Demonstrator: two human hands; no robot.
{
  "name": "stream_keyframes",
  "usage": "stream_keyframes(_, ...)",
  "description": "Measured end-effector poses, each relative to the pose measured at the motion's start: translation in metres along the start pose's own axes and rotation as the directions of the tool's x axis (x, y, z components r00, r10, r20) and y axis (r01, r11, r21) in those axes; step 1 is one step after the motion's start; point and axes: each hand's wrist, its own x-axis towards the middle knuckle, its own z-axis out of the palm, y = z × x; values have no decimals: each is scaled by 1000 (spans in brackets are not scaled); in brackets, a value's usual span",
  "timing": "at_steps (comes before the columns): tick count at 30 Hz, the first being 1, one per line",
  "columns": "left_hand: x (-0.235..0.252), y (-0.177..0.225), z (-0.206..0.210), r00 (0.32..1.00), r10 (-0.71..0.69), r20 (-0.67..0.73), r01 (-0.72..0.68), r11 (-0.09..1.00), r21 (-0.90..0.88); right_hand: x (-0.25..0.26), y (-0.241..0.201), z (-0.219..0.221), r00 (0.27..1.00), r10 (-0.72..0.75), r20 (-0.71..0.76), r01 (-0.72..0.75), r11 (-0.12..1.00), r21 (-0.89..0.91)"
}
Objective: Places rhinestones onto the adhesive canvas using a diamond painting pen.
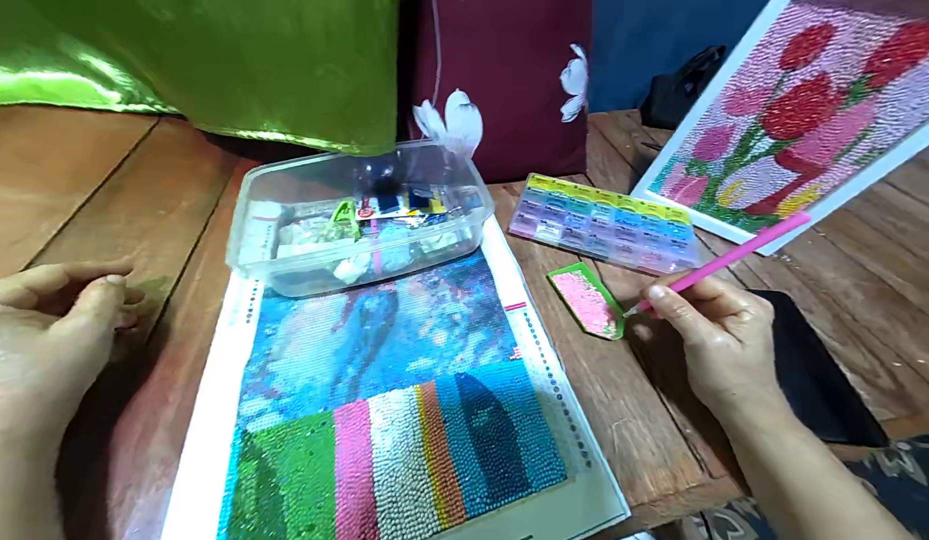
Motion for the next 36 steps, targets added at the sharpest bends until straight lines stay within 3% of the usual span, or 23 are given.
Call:
stream_keyframes(6,-2,-4,-1,1000,12,-6,-12,999,34,-5,11,-2,997,77,-21,-77,997,-18)
stream_keyframes(13,-8,32,2,978,-208,28,206,978,38,-6,13,0,999,40,17,-37,992,-120)
stream_keyframes(15,-1,4,2,987,-156,43,155,988,17,-7,14,0,999,28,29,-23,987,-159)
stream_keyframes(17,12,-44,0,999,-13,52,14,1000,-5,-7,14,1,999,15,41,-8,985,-174)
stream_keyframes(20,11,-26,4,985,-171,20,171,985,5,-7,15,1,999,14,43,-6,982,-188)
stream_keyframes(26,39,-118,5,1000,26,-14,-27,996,-87,-8,17,1,998,-10,58,20,985,-174)
stream_keyframes(29,20,-57,4,996,-88,3,88,995,-49,-7,17,1,998,-18,59,29,982,-187)
stream_keyframes(33,18,-57,2,1000,22,-1,-22,999,-34,-7,17,2,998,-23,65,34,984,-177)
stream_keyframes(36,4,-11,4,999,-32,-29,32,999,-11,-7,15,2,997,-24,68,35,984,-176)
